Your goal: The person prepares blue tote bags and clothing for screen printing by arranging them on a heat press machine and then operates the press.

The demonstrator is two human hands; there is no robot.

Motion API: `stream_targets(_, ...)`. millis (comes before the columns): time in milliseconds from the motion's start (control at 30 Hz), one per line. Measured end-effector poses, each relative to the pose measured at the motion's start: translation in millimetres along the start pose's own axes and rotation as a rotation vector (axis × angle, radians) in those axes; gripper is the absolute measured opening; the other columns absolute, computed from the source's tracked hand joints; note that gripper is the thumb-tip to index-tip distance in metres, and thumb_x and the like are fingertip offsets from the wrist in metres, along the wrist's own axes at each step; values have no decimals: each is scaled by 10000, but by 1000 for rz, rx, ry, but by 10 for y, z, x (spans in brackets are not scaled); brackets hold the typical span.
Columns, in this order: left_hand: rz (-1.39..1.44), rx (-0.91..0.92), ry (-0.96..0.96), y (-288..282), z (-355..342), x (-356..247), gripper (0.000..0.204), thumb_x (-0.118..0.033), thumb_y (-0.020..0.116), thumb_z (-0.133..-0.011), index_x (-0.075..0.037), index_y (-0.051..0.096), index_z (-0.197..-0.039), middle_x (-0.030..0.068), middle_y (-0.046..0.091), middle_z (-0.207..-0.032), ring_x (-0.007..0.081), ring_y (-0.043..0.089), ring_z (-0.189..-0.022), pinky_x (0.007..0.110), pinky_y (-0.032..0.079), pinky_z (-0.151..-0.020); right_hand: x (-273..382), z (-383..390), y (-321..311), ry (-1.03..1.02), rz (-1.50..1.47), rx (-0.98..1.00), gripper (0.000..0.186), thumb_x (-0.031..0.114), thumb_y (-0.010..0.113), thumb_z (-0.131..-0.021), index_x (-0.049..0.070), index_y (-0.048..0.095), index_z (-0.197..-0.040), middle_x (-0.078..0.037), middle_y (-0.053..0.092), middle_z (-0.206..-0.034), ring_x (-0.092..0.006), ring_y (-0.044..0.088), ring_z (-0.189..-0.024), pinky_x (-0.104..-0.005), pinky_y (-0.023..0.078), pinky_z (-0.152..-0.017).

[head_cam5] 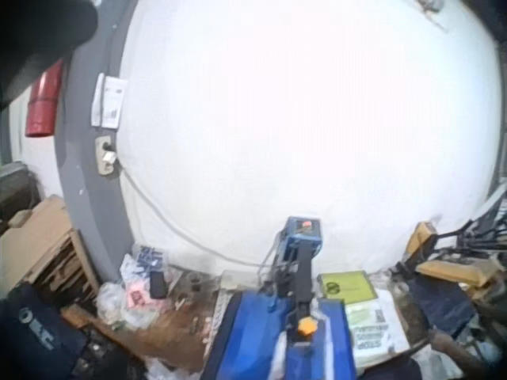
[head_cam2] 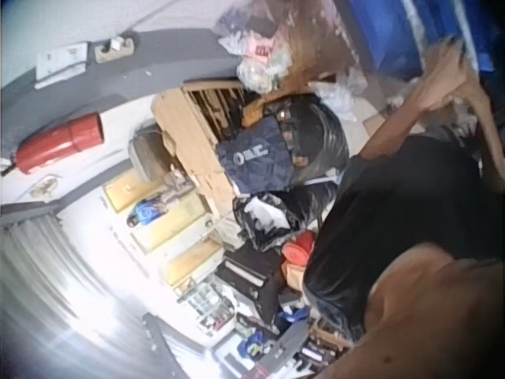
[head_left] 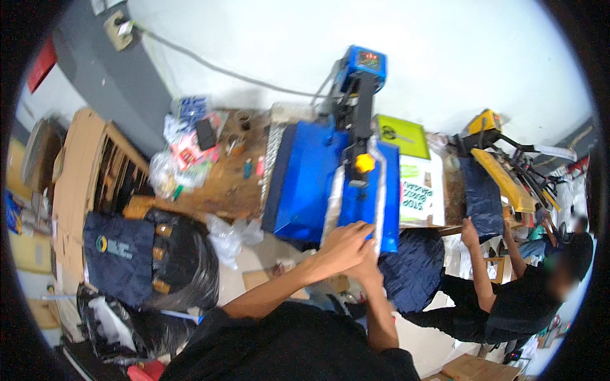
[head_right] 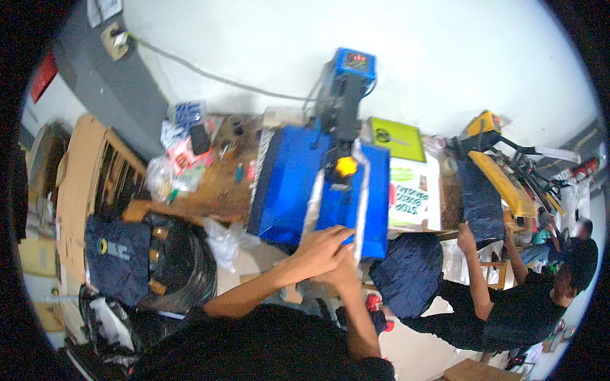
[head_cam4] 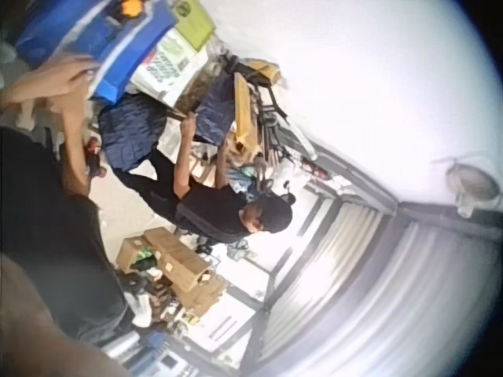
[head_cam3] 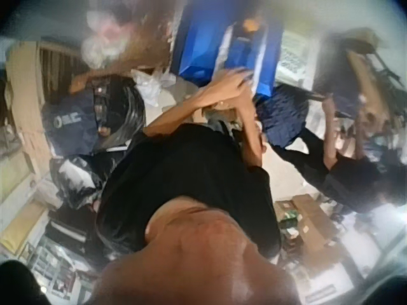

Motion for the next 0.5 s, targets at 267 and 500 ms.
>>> stream_targets(267,-256,104,375,2,-1888,52,211,-182,570,-889,-44,661,-1021,116,637,-1049,308,562,-1000,437,438,-884,273,-334,-231,-120,262,437,637,617,693,-702,3,699,-870,-217,685,-787,-350,684,-764,-437,533,-700)
stream_targets(500,-573,548,36,670,-2321,770,638,-532,455,-923,-53,663,-556,163,608,-565,362,626,-592,474,504,-640,129,-415,-101,-233,79,569,563,538,723,-720,-10,710,-848,-204,684,-780,-353,683,-779,-431,534,-698)
Point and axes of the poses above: each hand's wrist, its own z-axis away from the middle knuckle, its own y-axis out of the palm, x = y × z, the point moved 4 cm from there along -z, towards the middle knuckle
